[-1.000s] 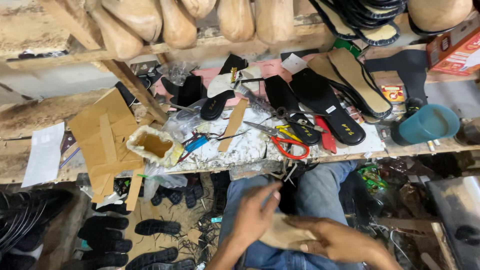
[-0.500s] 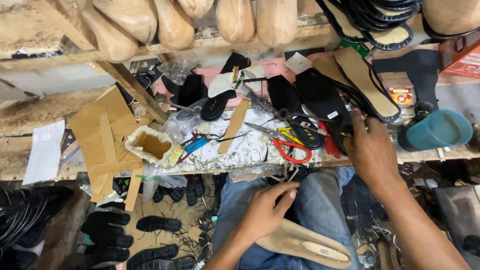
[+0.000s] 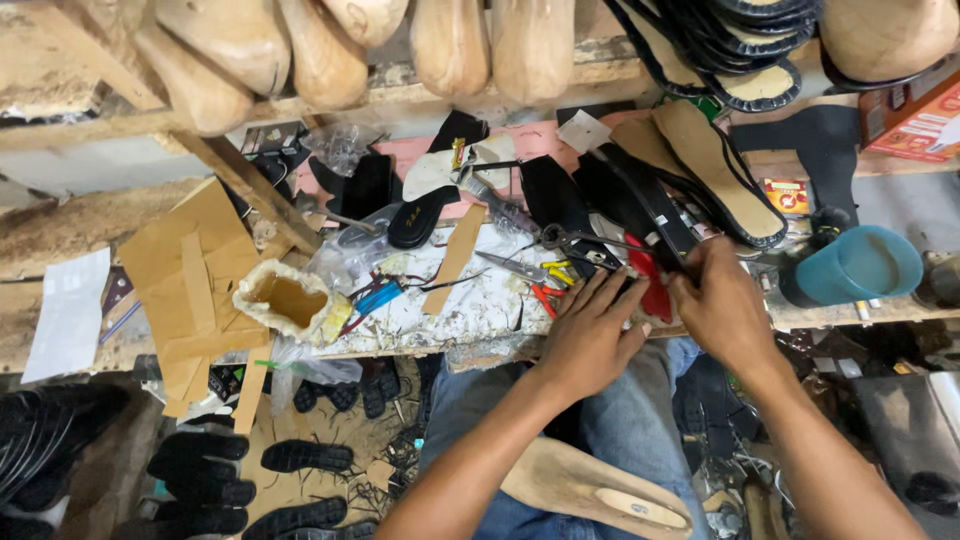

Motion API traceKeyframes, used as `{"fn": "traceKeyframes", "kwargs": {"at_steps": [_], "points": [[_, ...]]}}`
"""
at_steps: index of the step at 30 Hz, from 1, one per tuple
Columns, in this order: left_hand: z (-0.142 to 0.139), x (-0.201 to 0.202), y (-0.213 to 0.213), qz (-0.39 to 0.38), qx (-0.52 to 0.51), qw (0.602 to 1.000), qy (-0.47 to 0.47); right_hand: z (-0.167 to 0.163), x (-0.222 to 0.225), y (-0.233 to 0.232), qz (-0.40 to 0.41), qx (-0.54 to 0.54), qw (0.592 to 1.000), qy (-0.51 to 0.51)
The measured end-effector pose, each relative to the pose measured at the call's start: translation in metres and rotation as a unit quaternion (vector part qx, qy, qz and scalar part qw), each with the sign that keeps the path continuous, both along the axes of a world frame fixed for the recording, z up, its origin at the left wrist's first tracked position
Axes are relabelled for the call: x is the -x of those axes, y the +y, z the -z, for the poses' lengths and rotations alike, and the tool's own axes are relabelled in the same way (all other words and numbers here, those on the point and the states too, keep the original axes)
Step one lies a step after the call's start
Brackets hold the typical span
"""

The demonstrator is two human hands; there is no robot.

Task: The person assembles a shoe by attaching a black sole to a wooden shoe last. They use pliers to trim excess material, a hammer to secure the sole, and repeatedly check the fit and alignment. The person handles multiple soles and lasts, selecting and positioning them for assembly.

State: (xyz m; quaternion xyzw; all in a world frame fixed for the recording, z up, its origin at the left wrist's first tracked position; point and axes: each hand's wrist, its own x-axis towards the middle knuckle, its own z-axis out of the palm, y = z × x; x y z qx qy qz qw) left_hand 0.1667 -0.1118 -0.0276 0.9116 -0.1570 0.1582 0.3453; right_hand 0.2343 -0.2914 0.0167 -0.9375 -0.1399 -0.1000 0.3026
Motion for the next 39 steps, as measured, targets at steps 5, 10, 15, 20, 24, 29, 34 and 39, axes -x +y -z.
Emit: {"fn": "traceKeyframes", "kwargs": {"at_steps": [5, 10, 15, 20, 24, 29, 34, 39], "points": [[0.006, -0.008, 0.005, 0.023, 0.055, 0.997, 0.046, 0.004, 0.017, 0.008, 0.047, -0.216, 0.975, 0.017], [-0.009, -0.011, 0.005, -0.009, 0.11, 0.992, 0.052, -0.005, 0.031, 0.005, -0.021, -0.444, 0.893, 0.073], [-0.041, 0.005, 0.003, 0.079, 0.506, 0.831, 0.219, 0.003, 0.057, -0.003, -0.062, -0.515, 0.774, 0.362], [-0.064, 0.051, 0.043, 0.001, 0.624, 0.727, 0.289, 0.029, 0.114, -0.006, -0.361, -0.145, 0.808, 0.442], [-0.048, 0.086, 0.094, -0.064, 0.655, 0.684, 0.316, 0.04, 0.15, -0.013, -0.423, -0.044, 0.81, 0.404], [-0.002, 0.129, 0.123, -0.193, 0.578, 0.752, 0.252, 0.046, 0.164, -0.017, -0.193, -0.231, 0.791, 0.533], [0.035, 0.155, 0.057, -0.15, 0.584, 0.75, 0.27, 0.053, 0.179, 0.013, -0.097, -0.413, 0.774, 0.47], [0.021, 0.156, 0.042, -0.099, 0.609, 0.734, 0.284, 0.057, 0.187, 0.031, -0.275, -0.068, 0.959, -0.028]]}}
